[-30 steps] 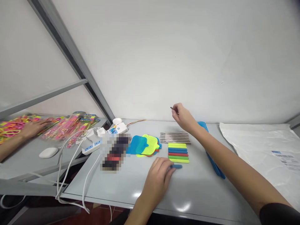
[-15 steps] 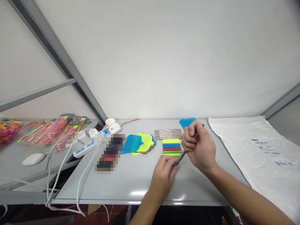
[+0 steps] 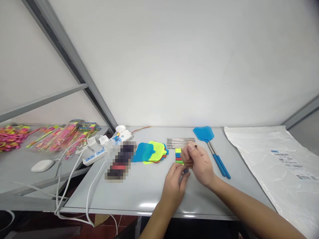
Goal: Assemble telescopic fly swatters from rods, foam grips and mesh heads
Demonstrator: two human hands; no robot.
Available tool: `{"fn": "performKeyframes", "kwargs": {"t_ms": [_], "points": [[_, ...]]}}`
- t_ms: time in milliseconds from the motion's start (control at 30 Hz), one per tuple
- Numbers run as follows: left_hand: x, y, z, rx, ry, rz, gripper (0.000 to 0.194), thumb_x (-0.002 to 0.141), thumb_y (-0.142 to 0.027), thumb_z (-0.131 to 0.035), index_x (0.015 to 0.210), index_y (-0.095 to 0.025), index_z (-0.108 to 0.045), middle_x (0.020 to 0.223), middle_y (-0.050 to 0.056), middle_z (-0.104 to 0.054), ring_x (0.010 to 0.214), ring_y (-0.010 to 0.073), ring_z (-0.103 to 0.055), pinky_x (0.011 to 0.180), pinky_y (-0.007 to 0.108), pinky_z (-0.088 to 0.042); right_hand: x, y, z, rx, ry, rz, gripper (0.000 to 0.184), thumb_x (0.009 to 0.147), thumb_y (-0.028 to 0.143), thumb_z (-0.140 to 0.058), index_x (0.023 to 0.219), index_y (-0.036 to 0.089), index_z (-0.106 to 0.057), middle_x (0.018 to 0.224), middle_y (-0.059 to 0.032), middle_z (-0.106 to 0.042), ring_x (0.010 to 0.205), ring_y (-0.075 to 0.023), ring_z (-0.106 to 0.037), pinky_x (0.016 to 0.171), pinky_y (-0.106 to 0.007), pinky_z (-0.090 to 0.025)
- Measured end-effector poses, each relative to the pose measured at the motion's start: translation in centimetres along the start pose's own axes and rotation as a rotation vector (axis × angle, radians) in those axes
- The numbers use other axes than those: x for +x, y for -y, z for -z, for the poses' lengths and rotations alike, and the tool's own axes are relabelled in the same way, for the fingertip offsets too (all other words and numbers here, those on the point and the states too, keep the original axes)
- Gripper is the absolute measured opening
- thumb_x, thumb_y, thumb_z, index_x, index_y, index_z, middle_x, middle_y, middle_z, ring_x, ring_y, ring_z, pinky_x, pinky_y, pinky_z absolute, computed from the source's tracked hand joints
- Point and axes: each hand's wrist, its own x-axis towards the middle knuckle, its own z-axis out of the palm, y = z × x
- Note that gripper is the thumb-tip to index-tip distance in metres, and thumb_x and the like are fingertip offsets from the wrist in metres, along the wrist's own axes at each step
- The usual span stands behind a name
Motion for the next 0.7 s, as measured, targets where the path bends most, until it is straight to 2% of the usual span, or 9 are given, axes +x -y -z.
{"fn": "performKeyframes", "kwargs": {"t_ms": [167, 333, 700], "points": [[-0.2, -0.2, 0.2, -0.016, 0.026, 0.014, 0.018, 0.092, -0.015, -0.045, 0.100, -0.020, -0.059, 0.097, 0.006, -0.057, 0.090, 0.0184, -0.056, 0.081, 0.033, -0.049, -1.7, -2.2, 0.5, -0.139, 0.028, 0.070, 0.038, 0.098, 0.037, -0.039, 0.063, 0.021, -0.037, 0.060, 0.0038, -0.032, 0.055, -0.0118, -0.031, 0.052, -0.028, -0.027], [-0.3, -0.1, 0.1, -0.049, 0.038, 0.027, 0.019, 0.092, -0.015, -0.045, 0.103, -0.020, -0.059, 0.097, 0.006, -0.056, 0.091, 0.0184, -0.055, 0.081, 0.033, -0.048, -2.1, -2.6, 1.3, -0.049, 0.138, -0.014, 0.036, 0.099, 0.037, -0.035, 0.066, 0.022, -0.033, 0.061, 0.0044, -0.029, 0.055, -0.0121, -0.026, 0.052, -0.029, -0.023], [-0.3, 0.2, 0.1, -0.074, 0.037, 0.056, 0.017, 0.094, -0.018, -0.044, 0.101, -0.020, -0.059, 0.095, 0.006, -0.057, 0.089, 0.0182, -0.054, 0.079, 0.032, -0.047, -2.3, -4.6, 1.9, -0.037, 0.137, -0.075, 0.037, 0.099, 0.039, -0.035, 0.066, 0.022, -0.032, 0.061, 0.0047, -0.028, 0.056, -0.0125, -0.026, 0.053, -0.029, -0.022]]}}
